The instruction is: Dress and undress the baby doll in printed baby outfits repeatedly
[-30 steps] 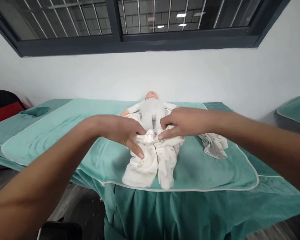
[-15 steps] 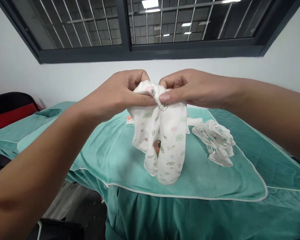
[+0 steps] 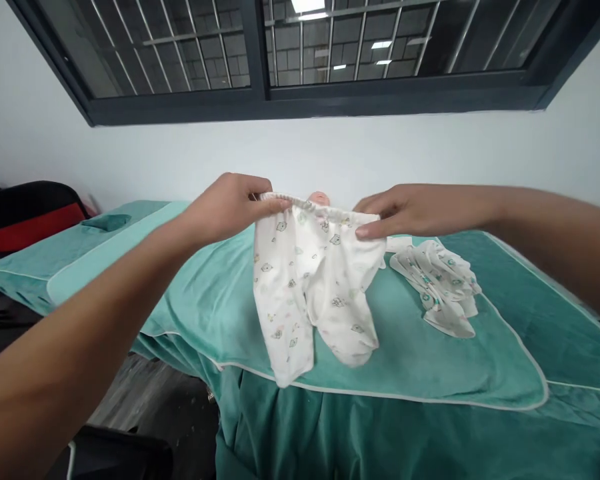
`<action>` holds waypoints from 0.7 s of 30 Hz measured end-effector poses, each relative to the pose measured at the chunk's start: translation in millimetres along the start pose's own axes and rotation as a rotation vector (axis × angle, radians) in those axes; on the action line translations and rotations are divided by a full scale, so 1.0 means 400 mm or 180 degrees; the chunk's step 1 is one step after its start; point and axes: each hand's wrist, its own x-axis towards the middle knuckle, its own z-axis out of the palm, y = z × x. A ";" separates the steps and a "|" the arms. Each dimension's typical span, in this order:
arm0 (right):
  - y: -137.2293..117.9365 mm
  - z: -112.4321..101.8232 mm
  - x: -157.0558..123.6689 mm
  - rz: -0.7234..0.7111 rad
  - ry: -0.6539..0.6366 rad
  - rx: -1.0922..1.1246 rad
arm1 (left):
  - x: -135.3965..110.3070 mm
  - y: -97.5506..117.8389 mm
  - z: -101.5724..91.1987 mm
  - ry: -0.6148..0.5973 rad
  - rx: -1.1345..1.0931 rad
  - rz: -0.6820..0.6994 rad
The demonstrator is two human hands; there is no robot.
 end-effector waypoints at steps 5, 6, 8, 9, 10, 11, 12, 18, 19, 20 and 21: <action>-0.013 0.052 0.019 -0.0243 -0.0719 0.0520 | 0.008 0.035 0.051 0.0513 -0.1624 0.0078; -0.031 0.066 0.022 -0.0446 -0.0582 0.0751 | 0.009 0.052 0.058 0.0542 -0.2058 0.0231; -0.068 0.093 0.032 -0.0814 -0.0368 0.1307 | 0.007 0.083 0.080 0.0478 -0.2672 0.0552; -0.082 0.105 0.040 -0.0955 -0.0286 0.1586 | 0.002 0.092 0.096 0.0415 -0.2807 0.0641; -0.092 0.116 0.050 -0.1050 -0.0207 0.1819 | -0.005 0.095 0.118 0.0327 -0.2831 0.0618; -0.096 0.126 0.061 -0.1110 -0.0118 0.1988 | -0.014 0.090 0.144 0.0234 -0.2782 0.0465; -0.094 0.134 0.073 -0.1154 -0.0010 0.2103 | -0.025 0.077 0.174 0.0117 -0.2656 0.0189; 0.028 0.202 0.142 -0.0765 0.0356 0.2533 | -0.090 -0.067 0.331 0.0405 -0.1990 -0.1120; 0.062 0.221 0.149 -0.0459 0.0333 0.2556 | -0.096 -0.084 0.338 0.0644 -0.1851 -0.1091; 0.096 0.243 0.153 -0.0098 0.0280 0.2579 | -0.099 -0.095 0.338 0.0903 -0.1654 -0.1035; 0.129 0.268 0.152 0.0302 0.0104 0.2583 | -0.101 -0.103 0.333 0.1158 -0.1442 -0.0964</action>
